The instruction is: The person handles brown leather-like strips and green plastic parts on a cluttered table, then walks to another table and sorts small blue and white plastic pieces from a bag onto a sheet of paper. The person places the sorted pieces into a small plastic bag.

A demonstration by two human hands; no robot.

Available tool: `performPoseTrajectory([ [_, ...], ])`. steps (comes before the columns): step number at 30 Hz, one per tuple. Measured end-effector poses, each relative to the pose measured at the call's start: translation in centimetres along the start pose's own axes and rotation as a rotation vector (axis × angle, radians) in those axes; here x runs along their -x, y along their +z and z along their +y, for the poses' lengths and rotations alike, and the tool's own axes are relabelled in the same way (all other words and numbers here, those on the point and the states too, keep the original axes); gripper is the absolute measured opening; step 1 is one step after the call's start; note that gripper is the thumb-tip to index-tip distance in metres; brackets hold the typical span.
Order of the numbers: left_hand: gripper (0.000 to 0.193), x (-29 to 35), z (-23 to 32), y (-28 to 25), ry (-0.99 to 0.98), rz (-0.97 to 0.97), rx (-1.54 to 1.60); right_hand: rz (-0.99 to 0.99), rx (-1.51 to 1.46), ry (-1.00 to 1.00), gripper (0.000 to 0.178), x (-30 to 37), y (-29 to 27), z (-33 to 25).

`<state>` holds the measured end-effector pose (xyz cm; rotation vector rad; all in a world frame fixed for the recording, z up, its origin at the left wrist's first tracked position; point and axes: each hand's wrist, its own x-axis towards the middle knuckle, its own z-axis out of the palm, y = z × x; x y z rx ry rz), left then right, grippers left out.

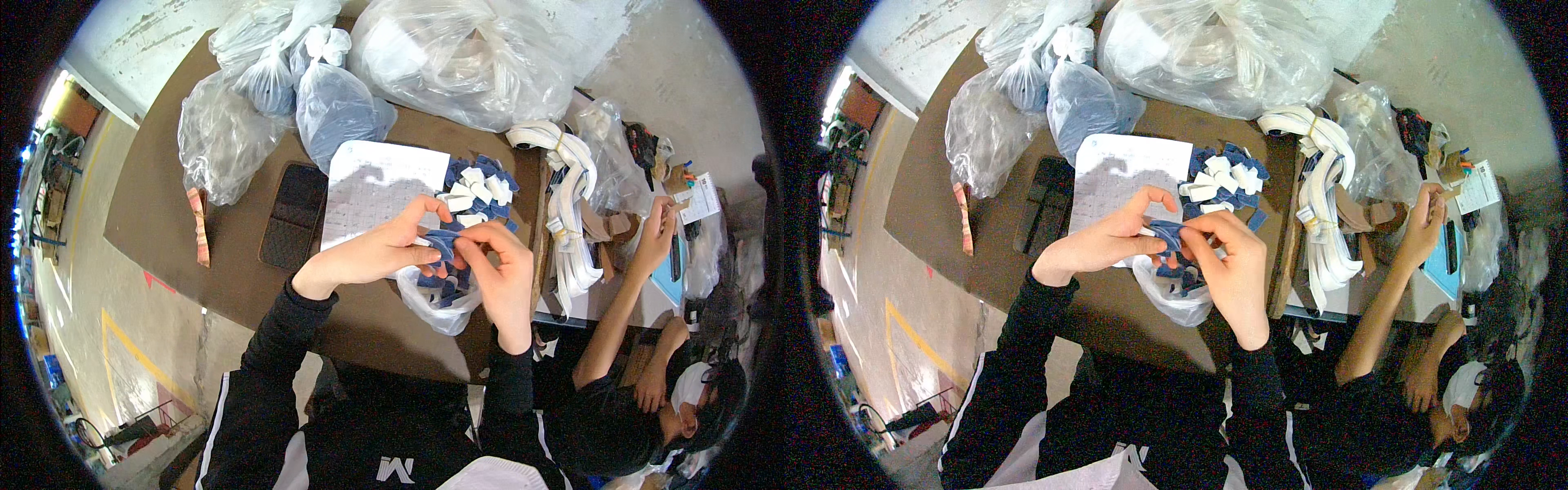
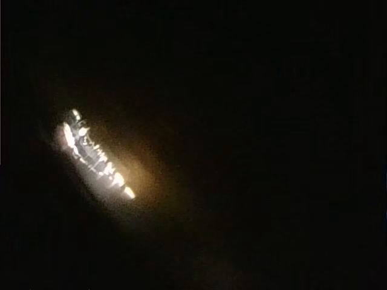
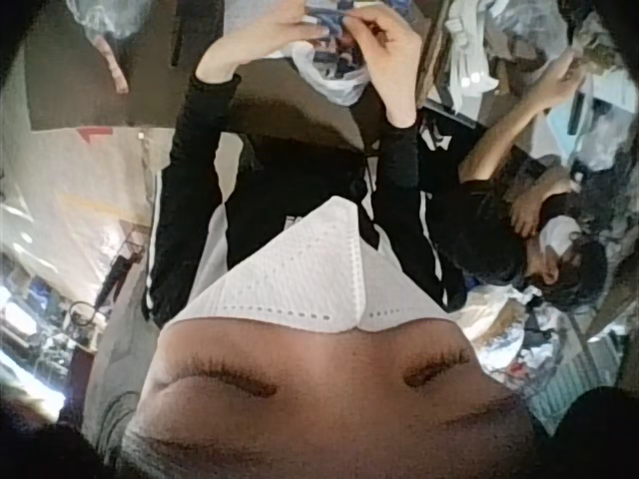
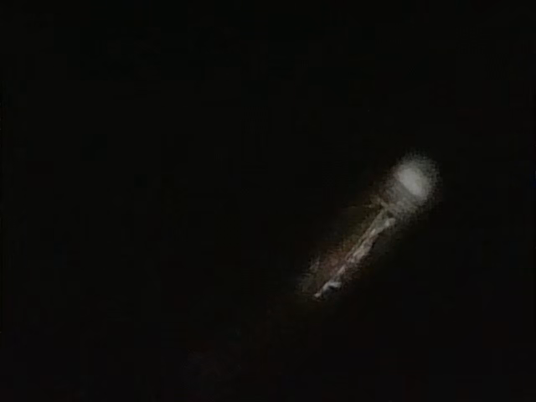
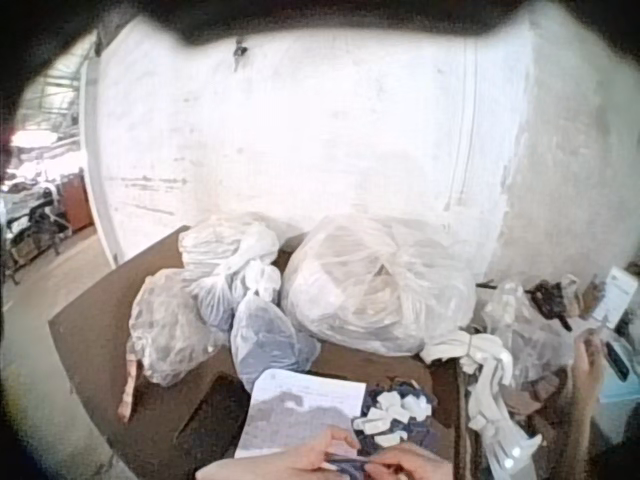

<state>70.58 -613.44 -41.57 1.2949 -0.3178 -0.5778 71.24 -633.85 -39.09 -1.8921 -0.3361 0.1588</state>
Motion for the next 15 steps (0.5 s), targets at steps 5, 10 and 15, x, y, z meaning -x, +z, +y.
performPoseTrajectory([
  [5,0.028,-0.1,0.6,-0.7,0.072,0.033,-0.034,0.173,0.016,-0.105,0.008,0.5,-1.6,1.4],
  [10,0.018,-0.1,1.6,-0.7,0.019,0.101,-0.092,0.052,0.192,-0.163,0.017,1.0,-2.0,0.0],
  [15,0.018,-0.5,1.0,-0.1,0.015,0.12,-0.227,0.018,0.107,-0.207,0.02,0.0,0.2,-0.3],
])
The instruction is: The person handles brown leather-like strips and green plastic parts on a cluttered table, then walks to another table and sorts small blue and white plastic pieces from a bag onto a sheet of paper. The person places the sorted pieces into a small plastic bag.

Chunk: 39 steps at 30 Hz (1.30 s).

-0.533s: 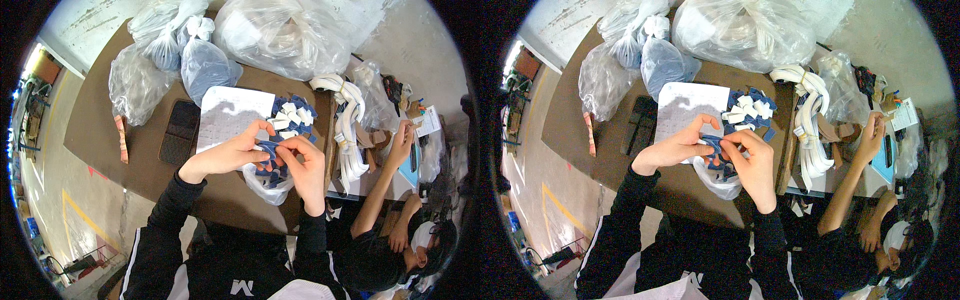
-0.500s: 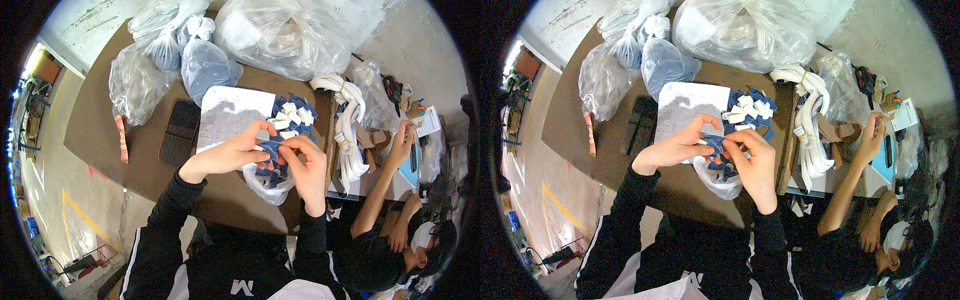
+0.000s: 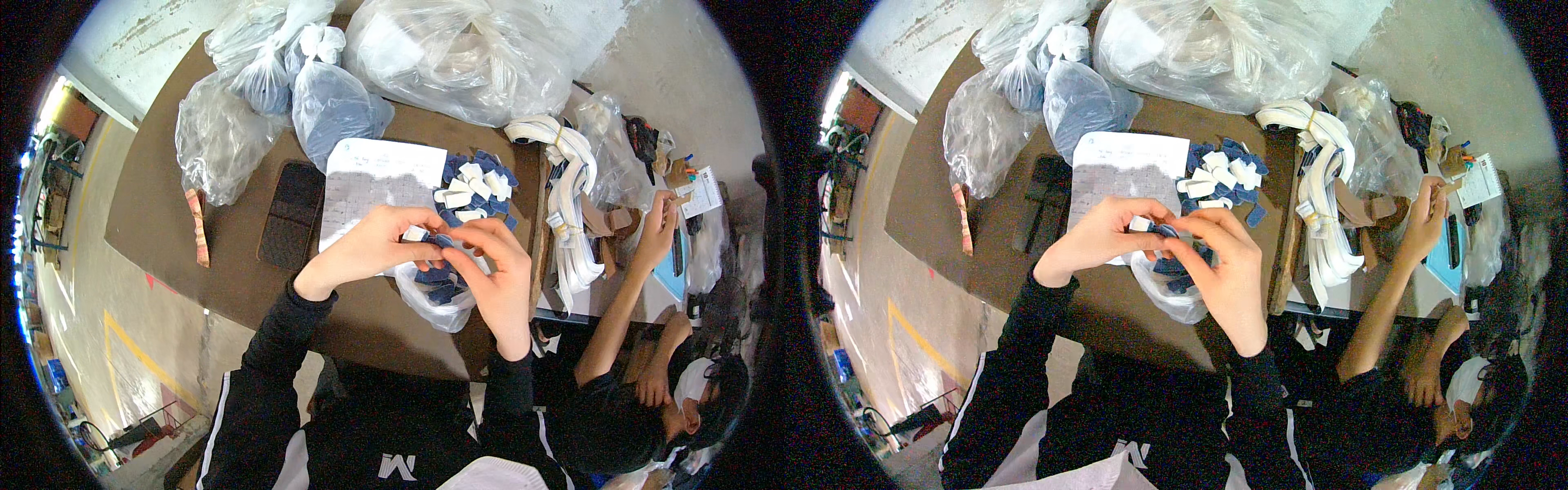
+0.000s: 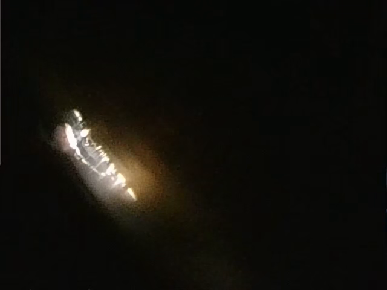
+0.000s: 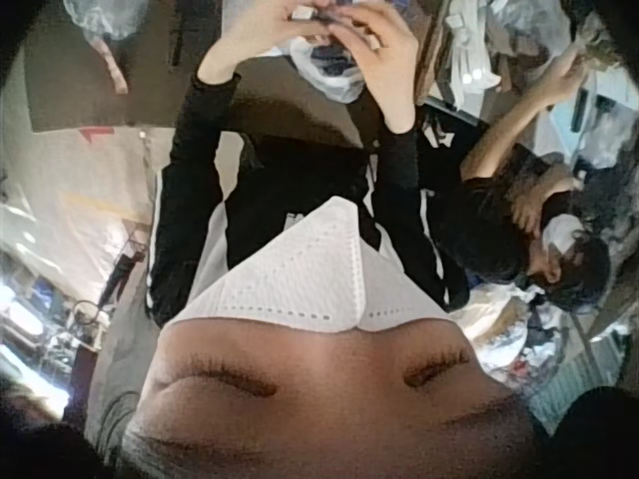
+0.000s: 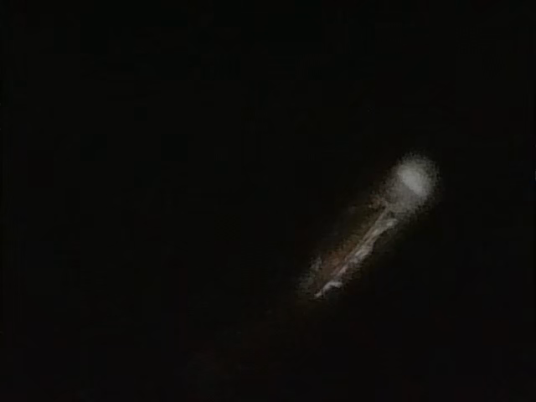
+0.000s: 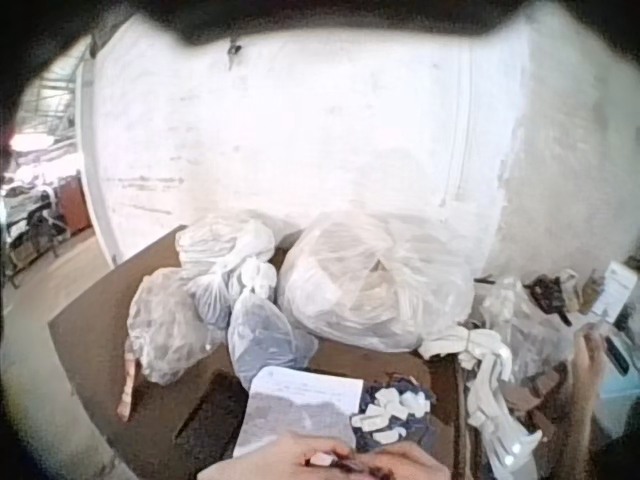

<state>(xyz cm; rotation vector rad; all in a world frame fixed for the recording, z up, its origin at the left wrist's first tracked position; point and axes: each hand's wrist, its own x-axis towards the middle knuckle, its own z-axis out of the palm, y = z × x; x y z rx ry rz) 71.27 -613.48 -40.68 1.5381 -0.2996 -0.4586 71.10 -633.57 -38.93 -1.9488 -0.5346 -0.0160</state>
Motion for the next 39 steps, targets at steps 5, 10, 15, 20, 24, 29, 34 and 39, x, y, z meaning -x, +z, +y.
performPoseTrajectory([
  [5,0.033,-0.1,-0.7,-0.3,0.06,-0.032,0.138,0.105,-0.457,0.381,0.014,0.8,0.3,2.1],
  [10,0.051,0.5,0.1,-0.9,0.016,-0.013,0.351,-0.048,-0.086,0.169,0.021,1.5,-1.2,2.7],
  [15,0.052,0.2,-0.3,-0.7,0.014,0.001,0.305,0.005,-0.008,0.119,0.018,0.4,-0.4,1.0],
  [20,0.051,0.0,-0.2,-0.8,-0.007,-0.055,0.156,0.133,-0.042,0.058,0.012,0.2,1.0,0.4],
  [24,0.05,0.1,-0.3,-0.7,0.033,-0.022,0.299,0.26,-0.084,0.099,0.007,0.7,0.3,0.3],
  [29,0.061,0.5,0.4,-1.2,0.005,-0.067,0.455,-0.007,0.218,0.007,0.016,1.5,-1.6,0.0],
  [34,0.068,0.1,-0.6,-0.1,0.12,-0.157,0.242,0.004,0.048,0.04,0.018,0.7,0.5,0.1],
  [39,0.071,0.7,0.1,-0.2,-0.009,-0.073,0.404,-0.011,0.01,0.121,0.012,1.3,-0.2,1.5],
])
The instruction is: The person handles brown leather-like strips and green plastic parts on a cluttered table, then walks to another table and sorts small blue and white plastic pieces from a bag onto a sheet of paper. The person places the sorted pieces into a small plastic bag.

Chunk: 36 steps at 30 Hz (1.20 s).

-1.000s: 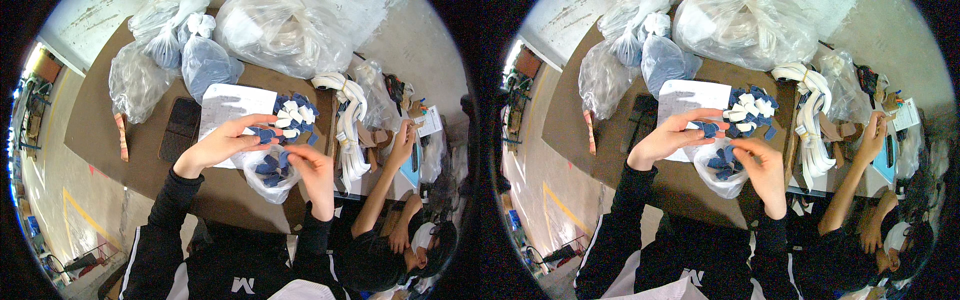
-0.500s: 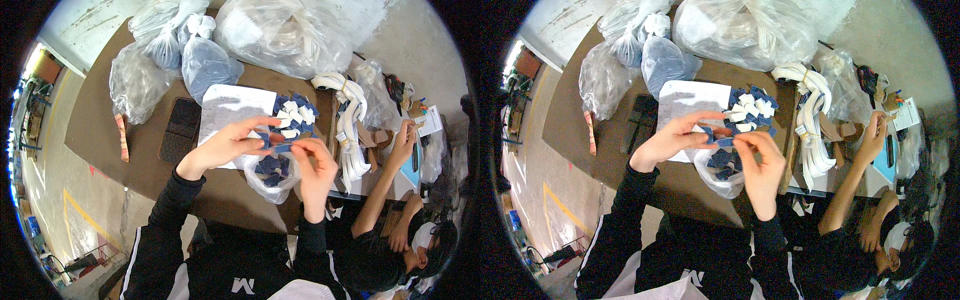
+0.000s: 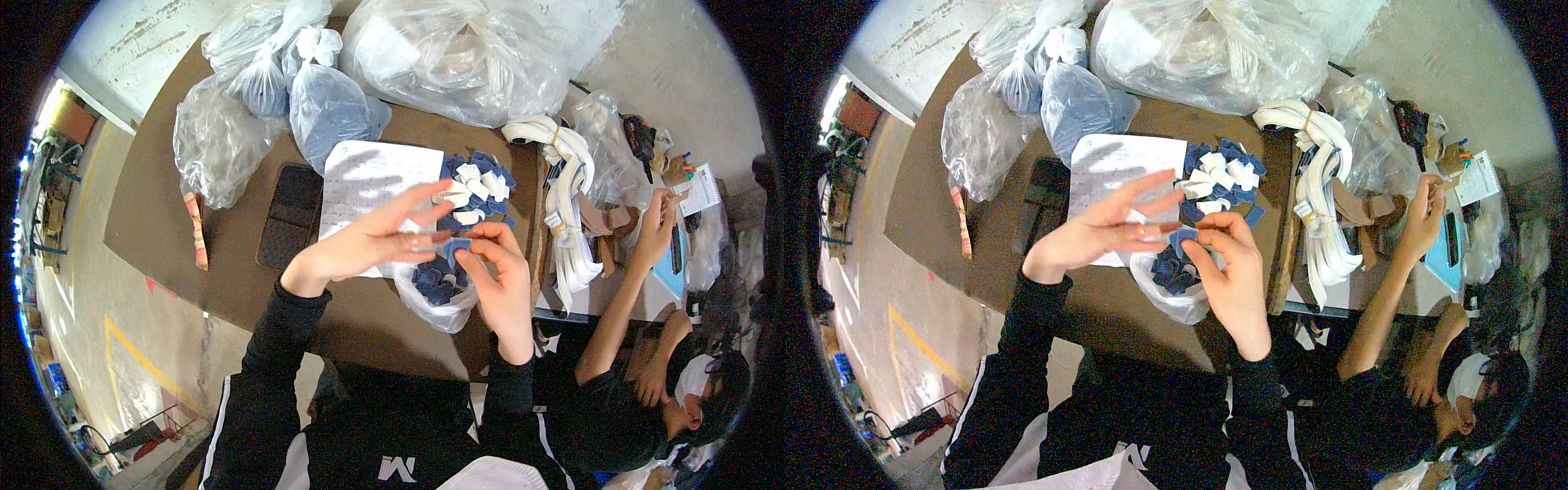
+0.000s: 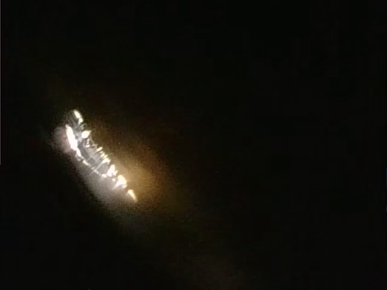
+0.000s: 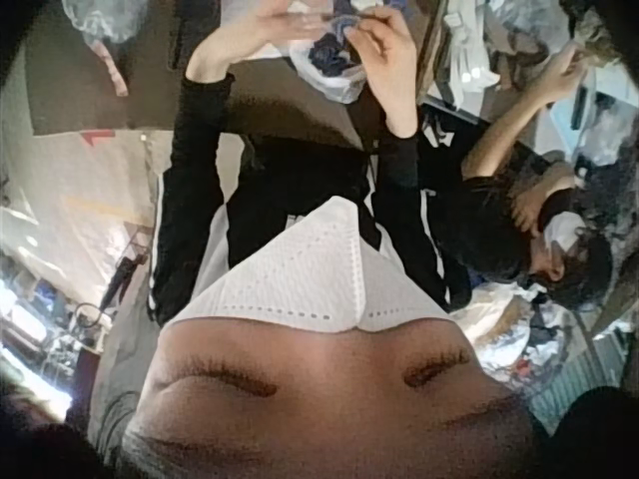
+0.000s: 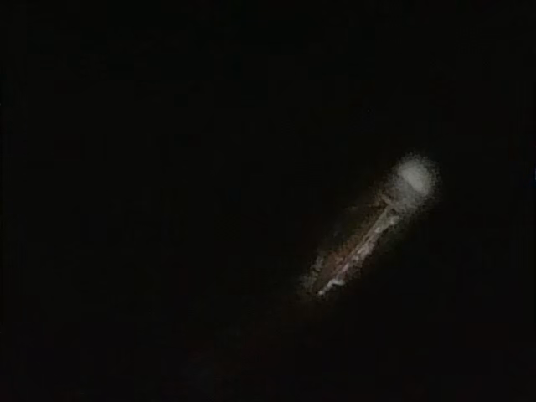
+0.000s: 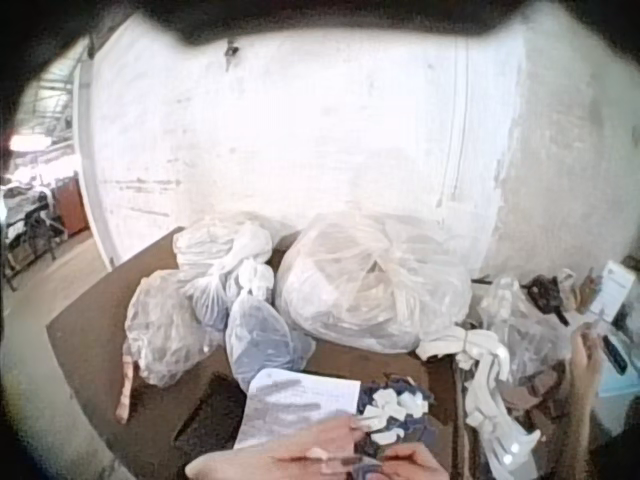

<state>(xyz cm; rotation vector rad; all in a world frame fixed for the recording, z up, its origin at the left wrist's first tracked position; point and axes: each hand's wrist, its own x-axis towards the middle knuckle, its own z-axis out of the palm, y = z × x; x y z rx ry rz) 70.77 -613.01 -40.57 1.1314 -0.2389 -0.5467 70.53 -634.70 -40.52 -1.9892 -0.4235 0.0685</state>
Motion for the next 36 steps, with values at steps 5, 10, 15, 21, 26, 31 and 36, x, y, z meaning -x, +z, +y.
performPoseTrajectory([
  [5,0.066,-0.1,0.4,-1.5,0.024,-0.018,-0.074,-0.079,0.314,-0.071,0.02,0.9,-2.2,0.3],
  [10,0.07,0.0,0.1,0.3,0.022,0.056,0.12,0.341,0.485,0.04,0.03,-1.3,-2.1,7.4],
  [15,0.061,-0.3,-0.1,-0.1,0.002,0.047,-0.143,0.284,0.458,0.149,0.014,-1.4,-2.6,7.9],
  [21,0.036,-0.6,-0.9,0.9,0.056,0.057,-0.842,0.138,0.036,0.056,0.01,0.7,-2.2,1.6],
  [26,0.024,-0.7,-1.5,-0.1,0.299,0.14,-1.012,0.049,0.194,-0.07,0.02,-0.8,-2.3,1.2],
  [31,0.022,-0.6,-3.0,-0.7,0.069,0.094,-1.128,0.202,0.419,0.07,0.026,-3.9,0.3,7.0],
  [36,0.03,-0.4,0.1,1.2,0.004,0.103,-0.793,0.158,0.342,0.039,0.02,-3.5,0.3,6.5],
])
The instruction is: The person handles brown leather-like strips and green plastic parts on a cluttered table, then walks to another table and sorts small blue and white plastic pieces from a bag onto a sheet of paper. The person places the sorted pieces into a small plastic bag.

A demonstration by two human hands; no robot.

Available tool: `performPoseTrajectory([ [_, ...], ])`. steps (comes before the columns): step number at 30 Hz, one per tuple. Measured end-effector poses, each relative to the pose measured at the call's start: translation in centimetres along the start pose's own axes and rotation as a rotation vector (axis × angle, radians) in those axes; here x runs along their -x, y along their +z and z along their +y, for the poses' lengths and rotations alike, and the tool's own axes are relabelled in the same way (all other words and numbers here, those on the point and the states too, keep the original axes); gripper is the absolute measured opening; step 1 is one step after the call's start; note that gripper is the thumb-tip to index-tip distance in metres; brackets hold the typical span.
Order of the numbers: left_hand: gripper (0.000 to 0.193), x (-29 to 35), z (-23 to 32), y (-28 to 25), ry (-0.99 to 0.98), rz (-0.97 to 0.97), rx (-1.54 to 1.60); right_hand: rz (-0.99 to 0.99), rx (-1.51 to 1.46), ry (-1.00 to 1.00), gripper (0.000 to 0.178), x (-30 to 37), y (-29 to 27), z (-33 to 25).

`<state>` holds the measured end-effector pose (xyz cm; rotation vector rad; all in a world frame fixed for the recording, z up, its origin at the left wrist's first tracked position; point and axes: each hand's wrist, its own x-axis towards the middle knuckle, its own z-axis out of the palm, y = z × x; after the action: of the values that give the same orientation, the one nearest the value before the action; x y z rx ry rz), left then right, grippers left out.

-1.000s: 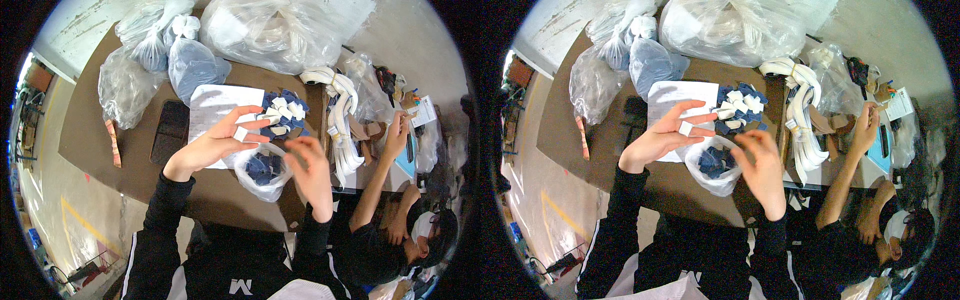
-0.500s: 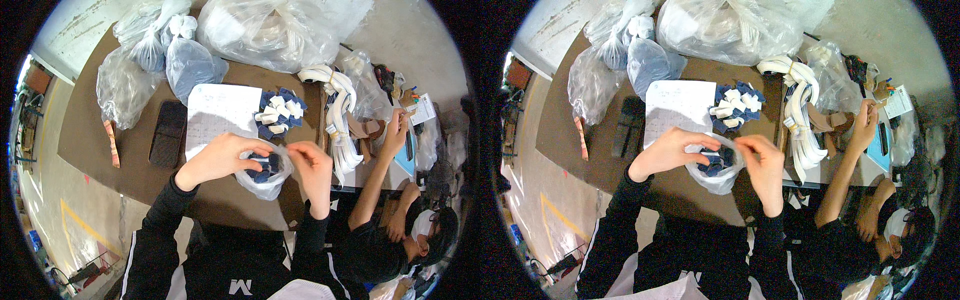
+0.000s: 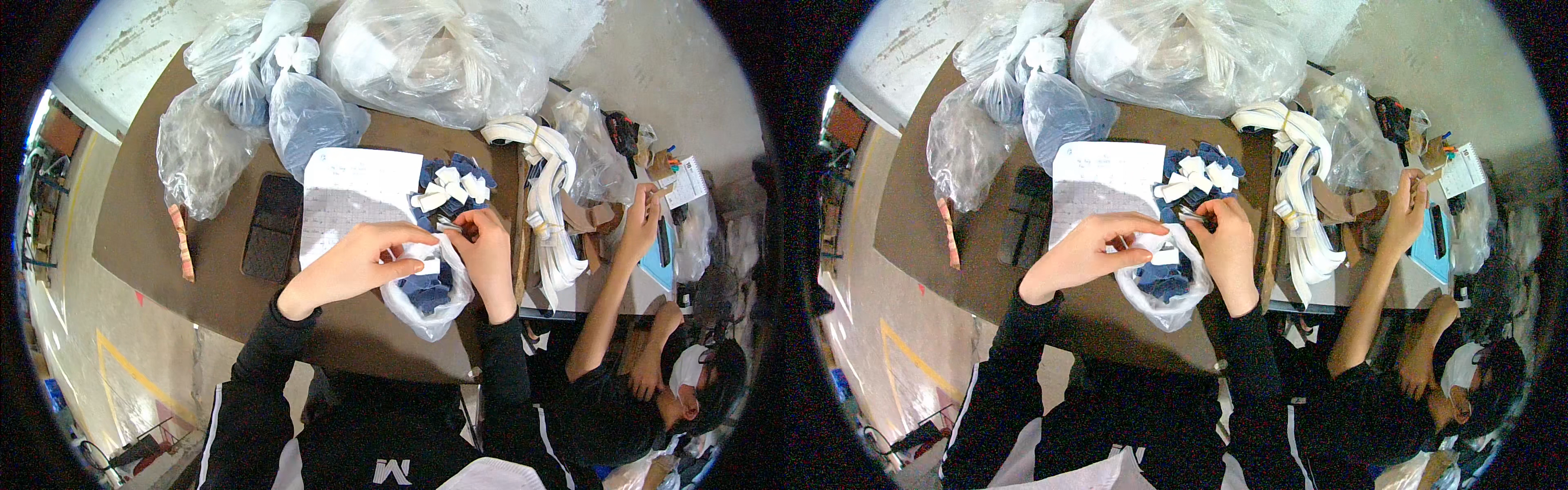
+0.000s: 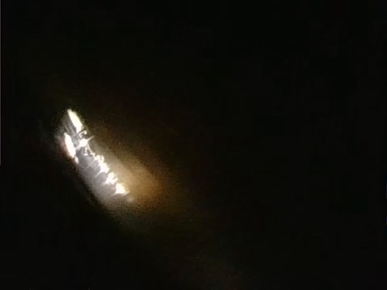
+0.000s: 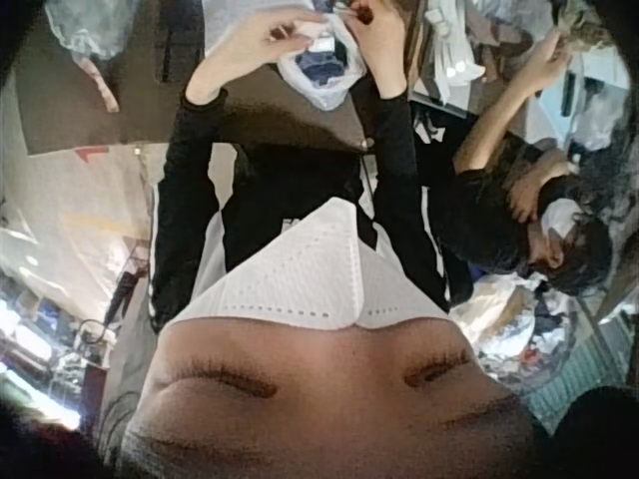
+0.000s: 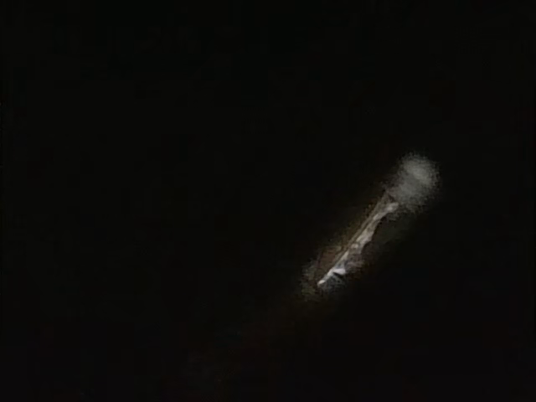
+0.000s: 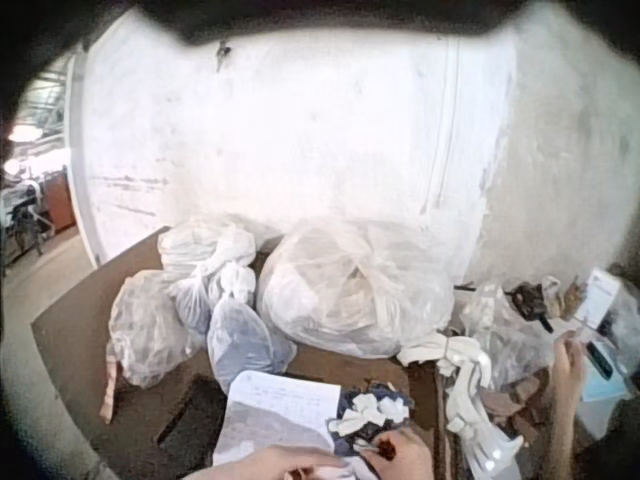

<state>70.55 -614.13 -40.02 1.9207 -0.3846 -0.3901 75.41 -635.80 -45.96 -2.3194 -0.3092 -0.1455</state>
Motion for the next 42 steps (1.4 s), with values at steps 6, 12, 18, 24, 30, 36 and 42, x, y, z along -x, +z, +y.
performPoseTrajectory([
  [6,0.039,-0.8,-2.5,0.4,0.152,0.253,-0.005,0.052,-0.491,0.235,0.015,0.1,-2.5,-1.7],
  [12,0.045,-0.9,-1.2,1.1,0.019,0.11,0.506,-0.038,-0.746,0.246,0.014,1.6,-1.5,-6.1],
  [18,0.03,-1.3,-1.9,1.9,-0.03,0.219,0.718,0.14,-0.571,-0.004,0.01,1.8,-0.3,-5.0],
  [24,0.03,-1.2,-1.8,1.7,0.0,0.265,0.671,0.004,-1.067,0.294,0.012,1.9,-0.7,-4.6],
  [30,0.029,-1.1,-1.8,0.5,0.009,0.343,0.567,-0.112,-1.092,0.372,0.018,1.9,-1.8,-3.9],
  [36,0.027,-1.0,-1.9,0.4,-0.009,0.31,0.482,-0.132,-0.684,0.043,0.027,2.3,-1.5,-3.8],
  [42,0.032,-0.8,-1.4,1.1,-0.002,0.312,0.255,-0.206,-0.88,0.078,0.029,2.5,-1.5,-4.6],
])
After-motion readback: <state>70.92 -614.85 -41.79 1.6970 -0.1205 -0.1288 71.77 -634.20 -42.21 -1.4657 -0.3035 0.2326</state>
